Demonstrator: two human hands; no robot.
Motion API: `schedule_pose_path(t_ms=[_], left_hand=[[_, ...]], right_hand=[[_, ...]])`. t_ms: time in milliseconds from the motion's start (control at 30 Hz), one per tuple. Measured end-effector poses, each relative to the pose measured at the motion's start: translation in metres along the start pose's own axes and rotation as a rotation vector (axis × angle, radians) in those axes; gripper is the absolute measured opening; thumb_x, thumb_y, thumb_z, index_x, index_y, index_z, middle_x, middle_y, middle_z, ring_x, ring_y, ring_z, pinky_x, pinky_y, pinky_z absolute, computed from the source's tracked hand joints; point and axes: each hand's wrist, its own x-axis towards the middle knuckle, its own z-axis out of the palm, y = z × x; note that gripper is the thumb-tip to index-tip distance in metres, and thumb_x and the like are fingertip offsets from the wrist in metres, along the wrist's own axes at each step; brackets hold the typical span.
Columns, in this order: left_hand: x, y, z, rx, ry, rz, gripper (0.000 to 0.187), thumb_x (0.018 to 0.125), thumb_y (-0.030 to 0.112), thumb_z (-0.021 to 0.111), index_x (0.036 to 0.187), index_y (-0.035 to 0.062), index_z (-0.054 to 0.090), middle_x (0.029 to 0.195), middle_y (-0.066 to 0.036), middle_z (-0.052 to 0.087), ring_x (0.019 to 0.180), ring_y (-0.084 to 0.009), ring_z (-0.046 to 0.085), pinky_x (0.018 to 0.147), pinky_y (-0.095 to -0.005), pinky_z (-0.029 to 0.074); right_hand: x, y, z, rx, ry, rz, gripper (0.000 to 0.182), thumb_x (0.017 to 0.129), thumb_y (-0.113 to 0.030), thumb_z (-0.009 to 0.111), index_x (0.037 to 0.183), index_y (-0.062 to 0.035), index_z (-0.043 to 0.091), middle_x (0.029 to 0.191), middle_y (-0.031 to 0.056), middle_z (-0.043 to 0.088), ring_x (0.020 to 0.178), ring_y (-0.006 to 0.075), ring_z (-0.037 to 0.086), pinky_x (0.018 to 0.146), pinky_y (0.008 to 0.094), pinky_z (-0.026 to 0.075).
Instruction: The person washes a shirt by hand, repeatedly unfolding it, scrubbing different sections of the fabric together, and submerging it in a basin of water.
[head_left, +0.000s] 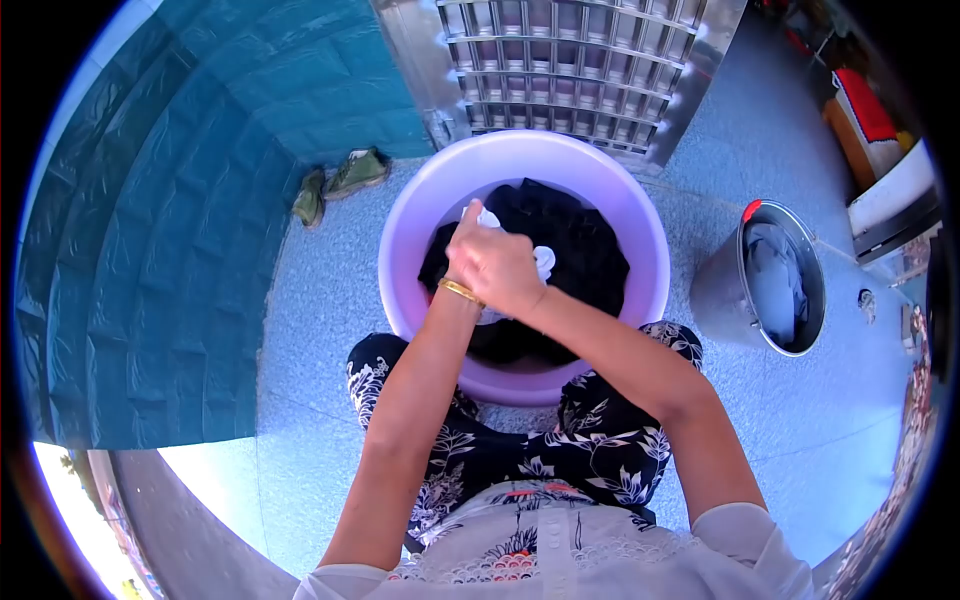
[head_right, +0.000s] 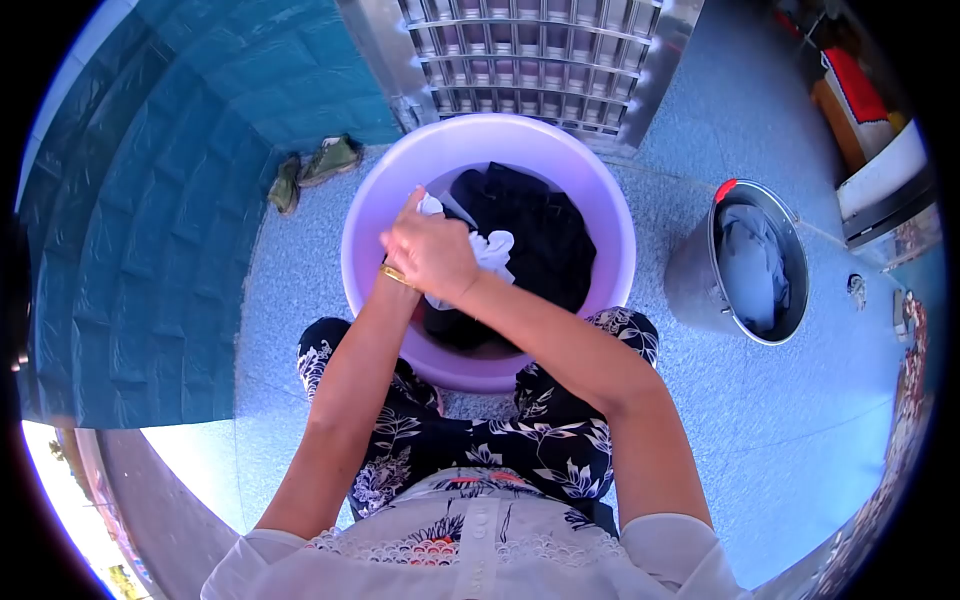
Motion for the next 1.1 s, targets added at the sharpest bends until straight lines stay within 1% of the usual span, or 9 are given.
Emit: schedule_pose_path(t_ms=[33,200,367,433,500,633,767,933,1100], left_hand=[[0.002,0.01,-0.018,-0.149,-0.432,-0.222,0.028,0.084,0.036,0.047,0.074,0.0101,0.049,0.066,-0.002,0.052,0.062,-0.0162,0.053,0.057,-0.028,0.045],[-0.008,-0.024,0.064,0.131,0.417,0.171,0.026,0.086,0.033,0.044,0.087,0.0084,0.052,0.076,-0.004,0.056,0.067,-0.0158,0.056,0.059,-0.0284,0.046],[-0.009,-0.004,0.064,0.159,0.273,0.131,0.031,0.087,0.034,0.042,0.098,0.0065,0.051,0.091,-0.005,0.057,0.081,-0.0168,0.056,0.074,-0.0319,0.045],[-0.01,0.016,0.054,0.367,0.404,0.373,0.031,0.086,0.034,0.044,0.098,0.0066,0.049,0.09,-0.005,0.055,0.08,-0.0165,0.054,0.074,-0.0319,0.045],[-0.011,0.018,0.046,0.608,0.362,0.436,0.027,0.085,0.028,0.049,0.1,0.0063,0.048,0.091,-0.004,0.054,0.077,-0.0142,0.053,0.072,-0.0287,0.044],[-0.012,0.001,0.049,1.13,0.207,0.541,0.044,0.068,0.024,0.07,0.098,0.0015,0.047,0.086,-0.005,0.057,0.077,-0.0125,0.053,0.073,-0.0265,0.043],[-0.012,-0.003,0.038,1.646,0.278,0.356,0.04,0.062,0.021,0.073,0.089,0.0007,0.052,0.072,-0.009,0.057,0.066,-0.0132,0.054,0.064,-0.0259,0.044],[-0.017,0.012,0.062,0.576,0.24,0.581,0.016,0.075,0.02,0.064,0.078,0.0056,0.058,0.077,0.0,0.059,0.069,-0.0102,0.054,0.066,-0.0237,0.044],[-0.013,0.01,0.068,-0.013,0.389,0.469,0.029,0.082,0.035,0.052,0.093,0.0081,0.052,0.093,-0.003,0.057,0.078,-0.0144,0.055,0.07,-0.0291,0.046]], right_hand=[[-0.006,-0.017,-0.004,-0.011,-0.082,-0.067,0.02,0.075,-0.021,0.052,0.06,-0.0068,0.051,0.061,0.0109,0.051,0.061,0.0269,0.054,0.049,0.0382,0.042],[0.011,0.047,-0.01,-0.076,0.061,0.168,0.027,0.08,-0.026,0.048,0.062,-0.0062,0.051,0.062,0.0097,0.053,0.058,0.0308,0.054,0.049,0.0375,0.041],[0.027,0.054,-0.027,0.036,0.058,0.422,0.036,0.08,-0.04,0.048,0.074,-0.0051,0.057,0.065,0.0113,0.056,0.064,0.0321,0.056,0.055,0.0386,0.043],[0.03,0.054,-0.047,0.07,-0.787,0.44,0.047,0.072,-0.051,0.053,0.083,-0.0058,0.06,0.07,0.014,0.058,0.069,0.0329,0.056,0.062,0.0397,0.044],[0.024,0.064,-0.05,-0.017,-0.925,0.315,0.054,0.064,-0.055,0.056,0.09,-0.0075,0.061,0.079,0.0164,0.058,0.075,0.0342,0.056,0.068,0.0421,0.043],[0.04,0.064,-0.084,0.656,-0.292,0.662,0.02,0.07,-0.009,0.052,0.088,0.0006,0.055,0.075,0.0037,0.055,0.058,0.0077,0.046,0.053,0.0239,0.038],[0.048,0.062,-0.109,1.32,0.228,0.619,0.019,0.07,-0.007,0.05,0.088,-0.0003,0.056,0.088,0.0112,0.059,0.078,0.0195,0.058,0.068,0.0289,0.046],[0.046,0.089,-0.094,1.325,0.365,0.729,0.027,0.081,-0.005,0.043,0.107,-0.0043,0.037,0.099,0.0218,0.054,0.091,0.0267,0.056,0.08,0.0385,0.046],[0.025,0.04,-0.033,0.708,-0.13,0.449,0.003,0.069,-0.01,0.051,0.072,-0.0075,0.052,0.08,0.0042,0.054,0.067,0.018,0.054,0.058,0.0292,0.044]])
